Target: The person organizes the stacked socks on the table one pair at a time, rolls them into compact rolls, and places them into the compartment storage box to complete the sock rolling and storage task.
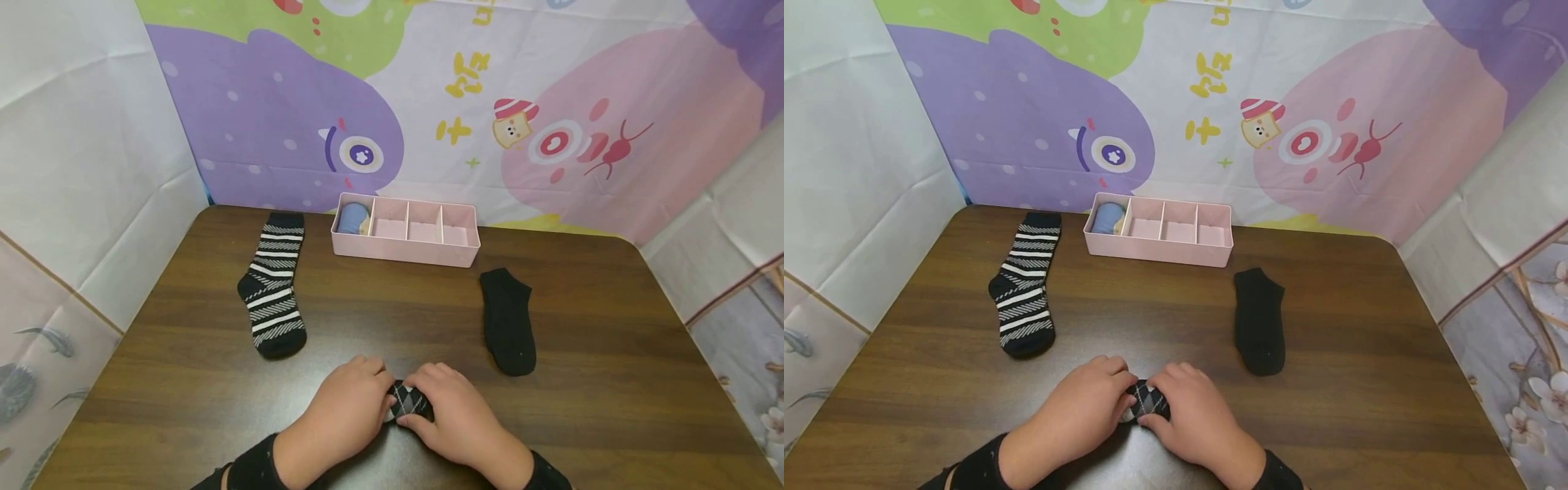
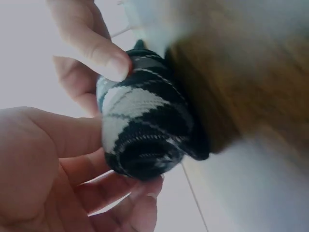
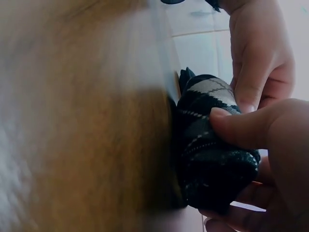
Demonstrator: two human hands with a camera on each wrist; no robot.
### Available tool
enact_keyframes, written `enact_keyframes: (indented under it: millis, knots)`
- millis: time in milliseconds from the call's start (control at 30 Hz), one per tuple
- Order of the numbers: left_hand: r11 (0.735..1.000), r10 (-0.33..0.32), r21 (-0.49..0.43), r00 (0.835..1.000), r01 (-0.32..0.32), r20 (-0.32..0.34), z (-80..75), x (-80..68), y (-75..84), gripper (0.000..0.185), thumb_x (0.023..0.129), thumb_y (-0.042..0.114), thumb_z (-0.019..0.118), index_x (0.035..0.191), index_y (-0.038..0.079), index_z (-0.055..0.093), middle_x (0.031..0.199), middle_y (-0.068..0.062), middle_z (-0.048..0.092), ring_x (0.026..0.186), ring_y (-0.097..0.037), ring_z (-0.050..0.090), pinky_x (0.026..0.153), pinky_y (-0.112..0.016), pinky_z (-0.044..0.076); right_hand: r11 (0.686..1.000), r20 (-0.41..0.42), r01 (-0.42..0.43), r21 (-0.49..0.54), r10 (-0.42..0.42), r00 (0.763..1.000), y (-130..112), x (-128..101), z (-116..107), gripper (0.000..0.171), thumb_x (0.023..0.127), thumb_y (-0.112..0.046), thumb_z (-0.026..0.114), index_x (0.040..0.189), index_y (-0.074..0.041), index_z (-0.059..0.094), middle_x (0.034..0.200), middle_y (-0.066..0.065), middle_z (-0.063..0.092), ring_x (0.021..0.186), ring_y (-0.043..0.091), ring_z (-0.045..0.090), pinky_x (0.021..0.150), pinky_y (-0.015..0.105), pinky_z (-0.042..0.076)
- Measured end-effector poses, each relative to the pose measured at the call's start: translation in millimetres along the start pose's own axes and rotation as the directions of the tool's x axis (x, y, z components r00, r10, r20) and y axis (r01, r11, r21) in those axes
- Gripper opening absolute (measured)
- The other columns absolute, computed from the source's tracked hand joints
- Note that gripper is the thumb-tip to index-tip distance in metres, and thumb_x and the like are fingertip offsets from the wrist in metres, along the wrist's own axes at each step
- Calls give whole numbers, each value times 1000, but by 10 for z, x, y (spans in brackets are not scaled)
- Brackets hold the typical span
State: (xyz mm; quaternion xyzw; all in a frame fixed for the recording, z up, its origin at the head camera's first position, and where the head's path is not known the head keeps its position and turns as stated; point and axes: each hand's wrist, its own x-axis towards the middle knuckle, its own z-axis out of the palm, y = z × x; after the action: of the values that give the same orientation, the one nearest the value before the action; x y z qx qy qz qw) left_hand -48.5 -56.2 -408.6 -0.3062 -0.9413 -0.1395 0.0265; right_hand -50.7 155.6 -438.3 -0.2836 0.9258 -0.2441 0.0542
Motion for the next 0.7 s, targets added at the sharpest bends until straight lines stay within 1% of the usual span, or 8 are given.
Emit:
enact_keyframes:
  millis: [167, 300, 400, 500, 600, 700]
  knots:
    - [999, 42, 13, 999, -42, -17, -61, -42, 46, 19, 84, 17, 81, 96, 11, 67, 89, 0, 64, 82, -19, 59, 73, -35, 51, 1000, 9, 10, 28, -10, 1000, -3, -1, -5, 37, 92, -44, 77, 119, -19, 70, 111, -10, 64, 101, 10, 59, 89, 37, 52]
    - [997, 62, 37, 998, -62, -2, -75, -63, 66, 27, 78, 19, 84, 97, 10, 68, 91, -1, 61, 84, -19, 58, 73, -36, 51, 997, 30, 11, 75, -13, 999, -2, 5, -13, 39, 97, -50, 69, 117, -16, 72, 110, -9, 65, 99, 10, 59, 86, 35, 52]
    - [997, 59, 45, 998, -59, 13, -72, -60, 64, 31, 75, 22, 87, 97, 9, 70, 91, 0, 60, 83, -19, 58, 72, -35, 51, 995, 47, 6, 100, -10, 999, -1, 10, -15, 44, 99, -54, 62, 117, -15, 72, 110, -8, 65, 98, 9, 58, 86, 34, 52]
    - [997, 54, 48, 998, -55, 16, -61, -46, 54, 30, 75, 23, 88, 95, 9, 70, 86, 0, 59, 78, -18, 58, 69, -35, 51, 995, 54, -2, 101, -4, 999, -2, 11, -14, 46, 100, -56, 60, 117, -15, 72, 110, -9, 65, 98, 9, 56, 85, 33, 51]
    - [997, 57, 53, 998, -57, 10, -51, -33, 46, 27, 75, 22, 87, 92, 8, 71, 82, 1, 58, 74, -18, 58, 68, -35, 51, 996, 43, 3, 85, -7, 999, 0, 6, -11, 46, 99, -56, 61, 117, -16, 72, 112, -10, 64, 99, 10, 56, 86, 33, 51]
    - [997, 62, 53, 998, -62, 7, -38, -25, 34, 26, 77, 23, 86, 92, 7, 73, 80, 1, 58, 73, -18, 59, 68, -36, 51, 996, 26, 8, 89, -11, 1000, -8, -2, -11, 45, 98, -52, 66, 126, -17, 68, 119, -10, 63, 107, 11, 57, 92, 37, 51]
